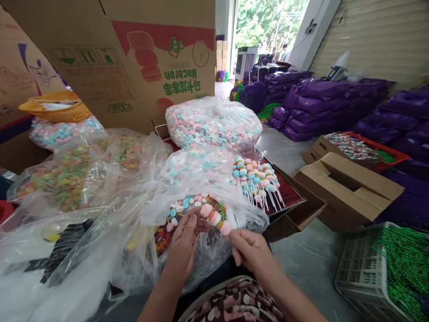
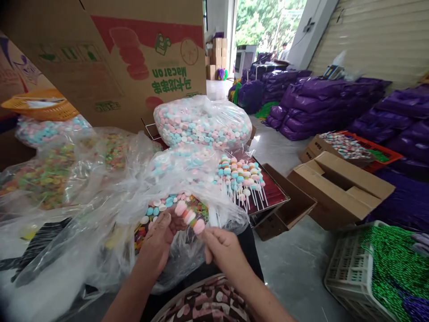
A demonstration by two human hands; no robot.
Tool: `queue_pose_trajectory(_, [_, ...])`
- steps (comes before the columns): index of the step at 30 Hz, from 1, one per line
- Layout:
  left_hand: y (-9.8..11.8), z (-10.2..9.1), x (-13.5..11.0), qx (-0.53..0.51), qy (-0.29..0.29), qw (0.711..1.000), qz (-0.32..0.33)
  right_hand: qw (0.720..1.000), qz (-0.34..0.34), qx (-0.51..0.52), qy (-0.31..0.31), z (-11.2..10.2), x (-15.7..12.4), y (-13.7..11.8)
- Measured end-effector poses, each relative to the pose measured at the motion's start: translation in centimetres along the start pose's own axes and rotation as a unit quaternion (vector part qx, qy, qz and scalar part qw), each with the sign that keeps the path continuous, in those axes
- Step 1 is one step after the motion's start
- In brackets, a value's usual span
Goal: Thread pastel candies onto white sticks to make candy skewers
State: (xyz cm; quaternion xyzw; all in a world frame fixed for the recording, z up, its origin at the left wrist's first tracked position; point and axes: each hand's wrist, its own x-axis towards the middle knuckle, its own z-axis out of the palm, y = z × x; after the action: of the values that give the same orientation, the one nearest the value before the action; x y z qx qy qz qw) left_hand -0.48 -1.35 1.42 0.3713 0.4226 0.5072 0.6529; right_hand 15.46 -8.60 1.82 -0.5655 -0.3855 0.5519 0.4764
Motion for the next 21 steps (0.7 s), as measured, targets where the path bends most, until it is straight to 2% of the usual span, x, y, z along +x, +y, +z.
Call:
queue_pose_trajectory(2, [0.3, -0.6, 0.1, 0.003, -0.006, 1.0, 0.009, 0.998, -0.02, -0.019, 0.056, -2.6, 0.4, -1.8])
queue_pose_trajectory(3, [0.5, -0.9, 0.2, 0.009, -0.003, 1.0, 0.012, 0.992, -0.043, -0.059, 0.102, -4.0, 0.8, -2.7])
queue_pose_trajectory(5, [0.7, -1.5, 0.2, 0.027, 0.011, 0.999, 0.018, 0.96, -0.085, -0.175, 0.201, -7.1, 2.3, -4.4])
queue_pose_trajectory(6, [0.7, -1.8, 0.2, 0.036, 0.015, 0.999, 0.021, 0.932, -0.097, -0.256, 0.237, -8.4, 3.2, -5.0])
queue_pose_trajectory(8, [0.6, -2.2, 0.1, 0.05, 0.018, 0.998, 0.025, 0.844, -0.074, -0.459, 0.269, -10.5, 5.3, -6.0])
queue_pose_trajectory(9, [0.5, -2.3, 0.1, 0.054, 0.018, 0.998, 0.026, 0.826, -0.06, -0.491, 0.272, -11.2, 6.3, -6.3])
queue_pose_trajectory(12, [0.5, -2.4, -0.2, 0.068, 0.023, 0.997, 0.026, 0.792, -0.019, -0.549, 0.264, -12.2, 8.4, -6.3])
queue_pose_trajectory(14, [0.8, -2.6, -0.3, 0.069, 0.026, 0.997, 0.033, 0.771, 0.007, -0.58, 0.261, -12.3, 8.7, -6.0])
queue_pose_trajectory(19, [1.0, -3.6, -0.2, 0.063, 0.046, 0.995, 0.065, 0.736, 0.044, -0.621, 0.267, -12.5, 6.7, -6.0])
queue_pose_trajectory(21, [0.5, -3.8, -0.1, 0.072, 0.05, 0.994, 0.063, 0.724, -0.006, -0.622, 0.297, -12.0, 5.3, -6.1])
